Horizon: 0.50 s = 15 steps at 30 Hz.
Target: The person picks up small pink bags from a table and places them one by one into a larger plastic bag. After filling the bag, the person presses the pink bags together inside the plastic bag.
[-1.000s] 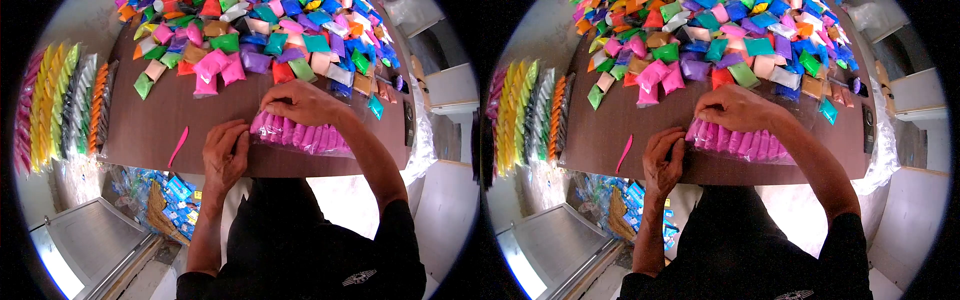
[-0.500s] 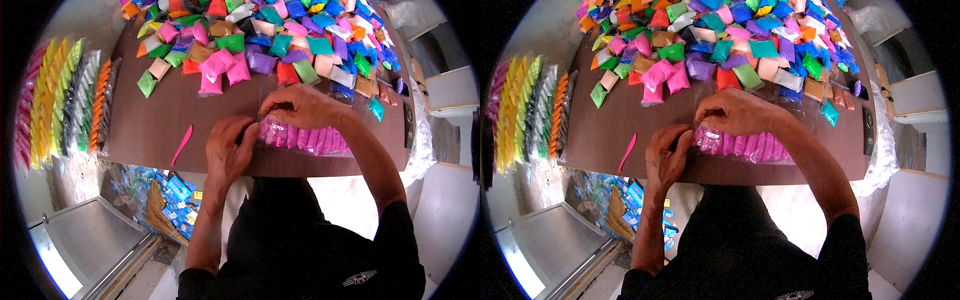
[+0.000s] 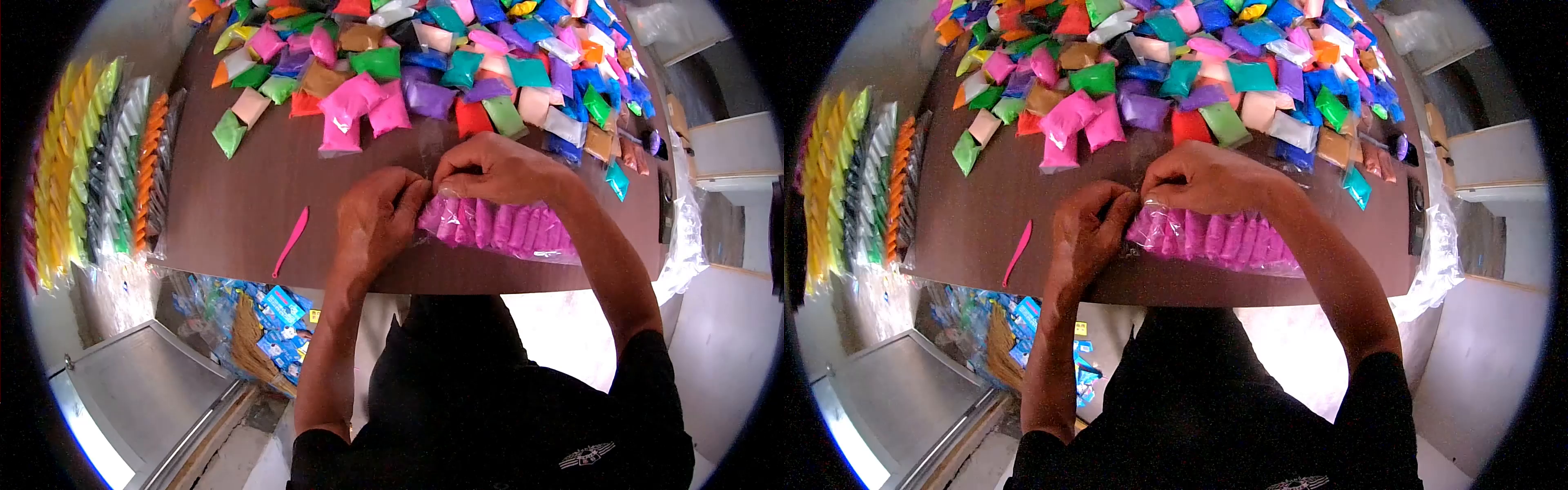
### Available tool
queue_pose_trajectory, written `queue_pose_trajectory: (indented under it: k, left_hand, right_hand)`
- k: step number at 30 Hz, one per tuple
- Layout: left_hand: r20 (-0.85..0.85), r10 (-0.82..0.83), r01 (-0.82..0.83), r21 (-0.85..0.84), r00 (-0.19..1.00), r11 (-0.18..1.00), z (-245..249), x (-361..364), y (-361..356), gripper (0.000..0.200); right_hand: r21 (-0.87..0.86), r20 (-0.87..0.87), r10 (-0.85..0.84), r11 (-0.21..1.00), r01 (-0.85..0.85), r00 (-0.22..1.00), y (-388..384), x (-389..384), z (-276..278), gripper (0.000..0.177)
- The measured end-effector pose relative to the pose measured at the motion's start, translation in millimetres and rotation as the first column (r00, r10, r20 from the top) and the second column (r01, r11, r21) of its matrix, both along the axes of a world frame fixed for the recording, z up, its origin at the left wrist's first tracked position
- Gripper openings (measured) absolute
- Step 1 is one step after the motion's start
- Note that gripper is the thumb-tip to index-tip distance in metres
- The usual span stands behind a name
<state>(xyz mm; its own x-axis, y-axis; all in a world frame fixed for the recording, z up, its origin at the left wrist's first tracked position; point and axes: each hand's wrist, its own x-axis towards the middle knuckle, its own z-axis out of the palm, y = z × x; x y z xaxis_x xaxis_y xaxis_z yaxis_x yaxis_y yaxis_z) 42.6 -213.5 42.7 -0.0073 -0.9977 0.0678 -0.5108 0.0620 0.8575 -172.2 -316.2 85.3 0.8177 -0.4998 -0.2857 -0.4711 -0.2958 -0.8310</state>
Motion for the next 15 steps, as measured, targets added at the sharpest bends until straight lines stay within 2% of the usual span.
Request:
queue_pose_trajectory:
  k: [1,3,8,15]
  left_hand:
    - [-0.019,0.003,-0.004,-0.039,1.000,0.999,-1.5,-0.4,-0.3,0.015]
    - [-0.040,-0.001,-0.002,-0.075,0.999,0.997,-5.7,-0.8,-0.9,0.014]
    - [-0.029,0.000,-0.005,-0.157,1.000,0.988,-9.3,0.3,-0.1,0.010]
    - [-0.107,0.027,-0.038,-0.097,0.994,0.995,-9.7,-3.6,3.6,0.008]
  right_hand:
    - [0.000,-0.002,0.002,1.000,-0.002,1.000,1.2,0.5,-0.5,0.023]
    - [0.100,0.030,-0.139,0.986,0.135,0.990,4.8,-0.2,-3.0,0.028]
    - [0.125,0.018,-0.102,0.987,0.099,0.995,5.2,6.7,-8.3,0.037]
    - [0.105,0.086,-0.139,0.986,0.129,0.987,12.4,4.9,-8.0,0.039]
